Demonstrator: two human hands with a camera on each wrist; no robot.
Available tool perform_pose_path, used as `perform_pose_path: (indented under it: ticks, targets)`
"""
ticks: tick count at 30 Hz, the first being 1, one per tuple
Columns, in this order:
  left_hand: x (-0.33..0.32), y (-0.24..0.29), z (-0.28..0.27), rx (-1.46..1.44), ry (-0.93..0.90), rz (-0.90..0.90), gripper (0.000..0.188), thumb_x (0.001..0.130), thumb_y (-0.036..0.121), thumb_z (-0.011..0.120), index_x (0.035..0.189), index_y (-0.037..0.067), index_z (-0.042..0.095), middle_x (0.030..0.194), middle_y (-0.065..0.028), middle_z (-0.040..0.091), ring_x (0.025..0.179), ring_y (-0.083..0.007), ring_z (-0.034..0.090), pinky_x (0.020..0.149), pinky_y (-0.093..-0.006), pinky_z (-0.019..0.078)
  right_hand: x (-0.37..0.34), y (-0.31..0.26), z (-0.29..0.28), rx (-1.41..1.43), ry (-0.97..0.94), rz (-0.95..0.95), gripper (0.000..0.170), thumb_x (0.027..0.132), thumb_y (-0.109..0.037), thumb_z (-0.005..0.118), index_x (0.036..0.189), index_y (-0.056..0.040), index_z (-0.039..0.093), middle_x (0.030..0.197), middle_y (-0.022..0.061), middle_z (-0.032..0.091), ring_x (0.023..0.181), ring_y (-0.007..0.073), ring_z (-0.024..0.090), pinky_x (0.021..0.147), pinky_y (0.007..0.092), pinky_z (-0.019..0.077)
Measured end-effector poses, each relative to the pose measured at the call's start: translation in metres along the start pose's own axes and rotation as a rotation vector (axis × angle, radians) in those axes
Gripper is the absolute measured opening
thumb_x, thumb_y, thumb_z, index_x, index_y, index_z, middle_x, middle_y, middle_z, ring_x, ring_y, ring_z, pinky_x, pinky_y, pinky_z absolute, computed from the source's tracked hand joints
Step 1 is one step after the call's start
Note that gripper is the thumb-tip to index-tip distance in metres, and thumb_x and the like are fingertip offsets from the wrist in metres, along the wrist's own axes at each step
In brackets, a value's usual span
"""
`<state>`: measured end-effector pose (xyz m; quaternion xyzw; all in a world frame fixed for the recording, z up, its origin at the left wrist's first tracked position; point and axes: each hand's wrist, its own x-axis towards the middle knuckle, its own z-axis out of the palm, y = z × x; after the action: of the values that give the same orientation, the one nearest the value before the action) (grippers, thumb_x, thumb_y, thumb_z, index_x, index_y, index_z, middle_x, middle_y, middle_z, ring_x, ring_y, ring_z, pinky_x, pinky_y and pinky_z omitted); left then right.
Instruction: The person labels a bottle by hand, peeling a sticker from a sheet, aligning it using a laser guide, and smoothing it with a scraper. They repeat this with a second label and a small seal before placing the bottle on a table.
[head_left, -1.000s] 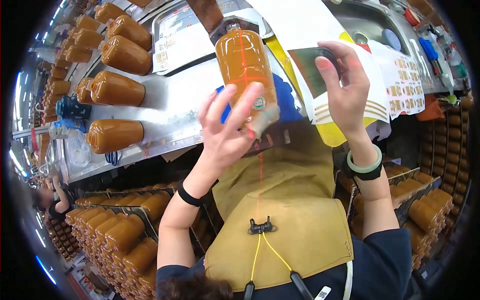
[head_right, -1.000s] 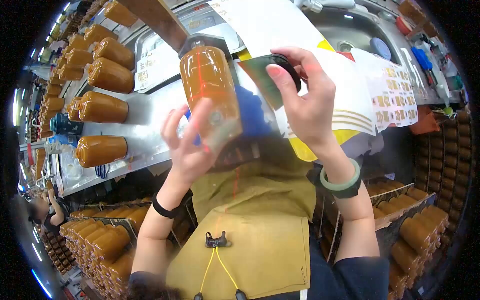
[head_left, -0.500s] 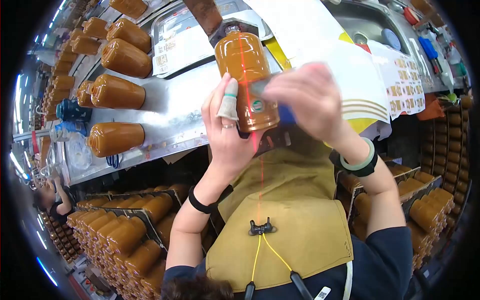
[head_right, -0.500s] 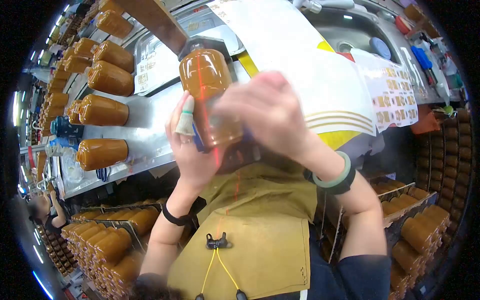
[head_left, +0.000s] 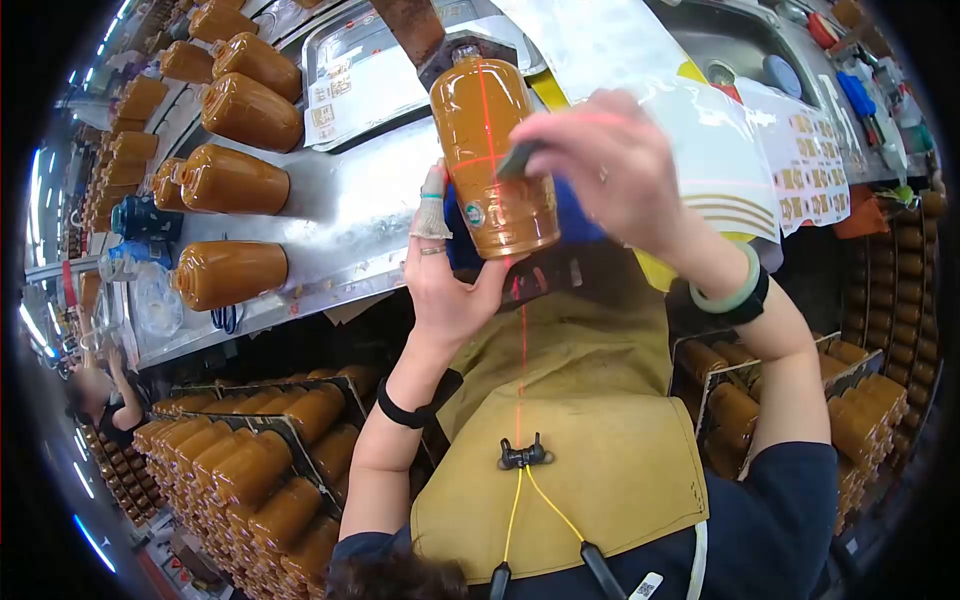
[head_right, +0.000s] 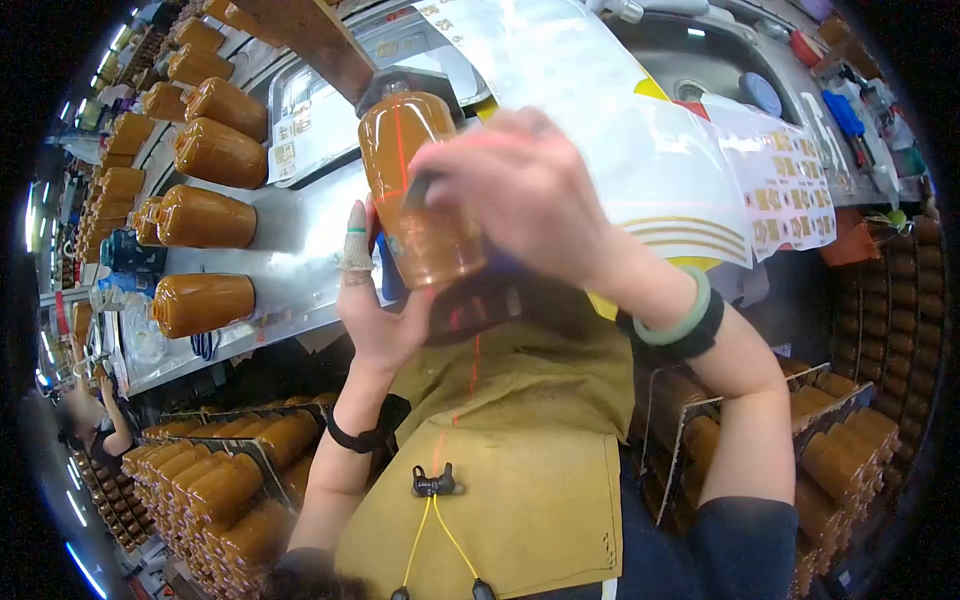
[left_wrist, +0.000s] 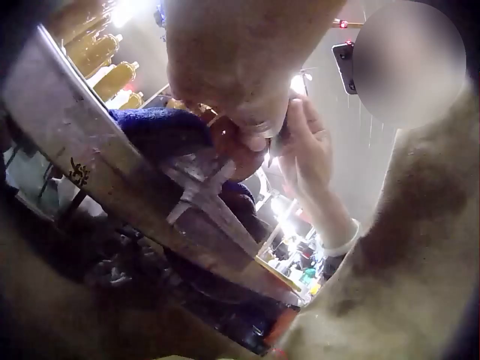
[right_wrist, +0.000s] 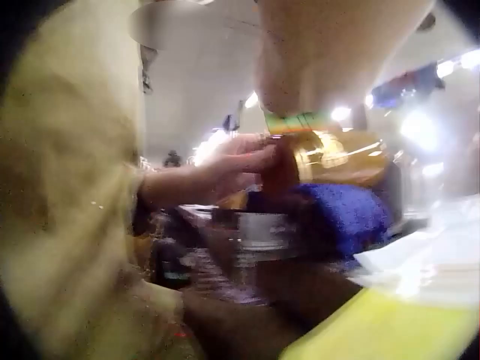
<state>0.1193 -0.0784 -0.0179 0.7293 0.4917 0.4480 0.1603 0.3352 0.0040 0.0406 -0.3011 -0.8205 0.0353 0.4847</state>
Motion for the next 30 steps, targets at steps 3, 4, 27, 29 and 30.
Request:
perform_pose_path:
  ticks: [3,4,27,29,30]
  targets:
    - [-0.004,-0.005,0.001,-0.079,-0.036,-0.078,0.094,0.077,0.012,0.088,0.154,-0.008,0.038,0.152,-0.0258,0.050,0.137,-0.0396,0.053,0.113,-0.0446,0.0447,-0.008,0.003,-0.002,-0.066,-0.044,-0.161,0.020,0.079,-0.009,0.073,0.099,-0.0120,0.078,0.096,0.0024,0.076,0.074,0.0213,0.061,0.075,0.0332,0.0460]
    - [-0.001,0.000,0.000,-0.077,-0.035,-0.078,0.094,0.077,0.012,0.088,0.154,-0.008,0.038,0.152,-0.0258,0.050,0.137,-0.0396,0.053,0.113,-0.0446,0.0447,-0.016,-0.010,-0.001,0.063,-0.096,-0.228,0.020,0.079,-0.010,0.072,0.098,-0.0122,0.077,0.096,0.0026,0.076,0.074,0.0213,0.061,0.075,0.0328,0.0458]
    - [-0.001,-0.005,0.008,-0.146,0.019,-0.194,0.084,0.074,0.009,0.088,0.148,-0.005,0.050,0.138,-0.0201,0.064,0.121,-0.0374,0.060,0.114,-0.0464,0.0386,-0.030,-0.031,-0.007,0.218,-0.169,-0.218,0.020,0.083,-0.011,0.073,0.102,-0.0144,0.077,0.094,-0.0029,0.071,0.078,0.0182,0.060,0.077,0.0358,0.0494]
    - [0.002,-0.001,0.008,-0.112,0.027,-0.182,0.083,0.073,0.007,0.087,0.147,-0.003,0.052,0.138,-0.0191,0.064,0.124,-0.0357,0.059,0.115,-0.0460,0.0367,-0.019,0.000,0.007,0.025,0.059,0.130,0.018,0.082,-0.010,0.073,0.100,-0.0129,0.076,0.093,0.0002,0.073,0.077,0.0177,0.061,0.078,0.0349,0.0483]
    - [0.005,0.005,0.005,-0.048,0.037,-0.133,0.083,0.073,0.007,0.087,0.147,-0.003,0.052,0.139,-0.0183,0.064,0.126,-0.0351,0.059,0.115,-0.0466,0.0359,-0.015,0.010,0.000,-0.140,0.072,0.106,0.016,0.084,-0.009,0.071,0.098,-0.0145,0.076,0.096,0.0014,0.076,0.081,0.0161,0.064,0.078,0.0337,0.0469]
